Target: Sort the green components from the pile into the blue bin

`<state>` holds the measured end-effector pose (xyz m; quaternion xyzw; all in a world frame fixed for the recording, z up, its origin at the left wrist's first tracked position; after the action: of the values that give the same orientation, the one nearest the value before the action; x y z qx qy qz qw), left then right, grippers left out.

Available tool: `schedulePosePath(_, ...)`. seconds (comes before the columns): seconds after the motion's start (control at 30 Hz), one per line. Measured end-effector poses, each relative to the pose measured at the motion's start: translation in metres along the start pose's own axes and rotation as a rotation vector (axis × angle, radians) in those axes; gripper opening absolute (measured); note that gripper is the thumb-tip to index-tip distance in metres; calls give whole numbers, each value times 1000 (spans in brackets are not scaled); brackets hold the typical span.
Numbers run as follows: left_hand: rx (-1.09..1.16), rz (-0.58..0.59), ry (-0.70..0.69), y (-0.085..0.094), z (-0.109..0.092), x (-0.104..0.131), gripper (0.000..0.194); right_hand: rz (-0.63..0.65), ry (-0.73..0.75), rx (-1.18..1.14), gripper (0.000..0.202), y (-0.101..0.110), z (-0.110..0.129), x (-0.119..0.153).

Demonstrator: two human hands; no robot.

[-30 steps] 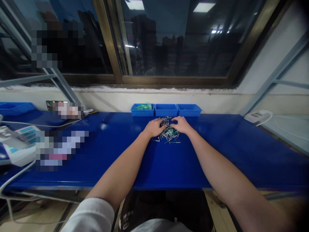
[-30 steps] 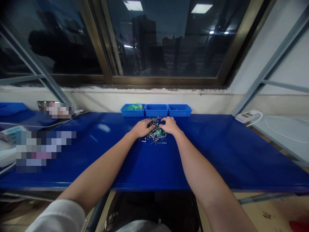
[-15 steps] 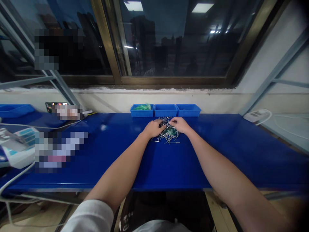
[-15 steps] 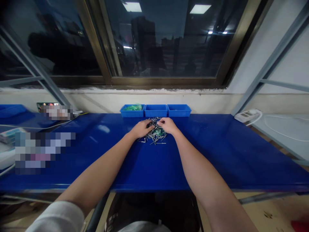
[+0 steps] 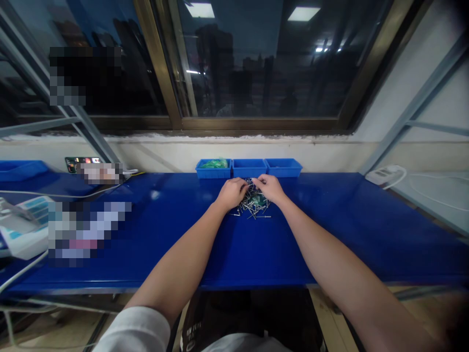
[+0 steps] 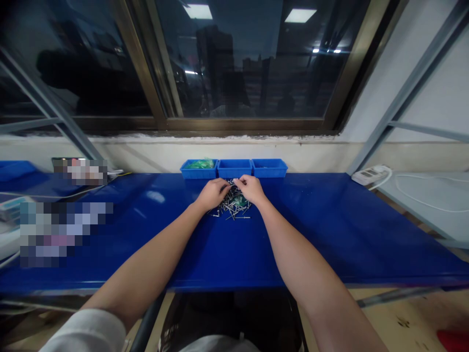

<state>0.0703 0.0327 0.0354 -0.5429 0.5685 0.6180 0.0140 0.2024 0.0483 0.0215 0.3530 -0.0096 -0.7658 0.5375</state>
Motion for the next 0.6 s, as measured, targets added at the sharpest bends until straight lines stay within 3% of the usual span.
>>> schedulePosePath(0.13,-45,4,19,-1,5,1,22,32,-14,-182,21,-2,2,1)
schedulePosePath(0.33,-68,-7,45,-1,7,1,25,18,-47,-256,19,2,2,-1)
schedulePosePath(0.6,-107,-39,153,2,17,3,38,-235,-202,-281,35,24,-35,-16)
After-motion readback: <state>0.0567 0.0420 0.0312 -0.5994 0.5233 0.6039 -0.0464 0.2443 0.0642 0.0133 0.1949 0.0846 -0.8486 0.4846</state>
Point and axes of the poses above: each hand's wrist, its own x-axis away from the middle knuckle, its own y-axis out of the back of the hand, z = x × y, the point moved 8 cm from there along -x, towards the middle knuckle, and after that the axes turned 13 degrees about -z, right-handed, at the moved point
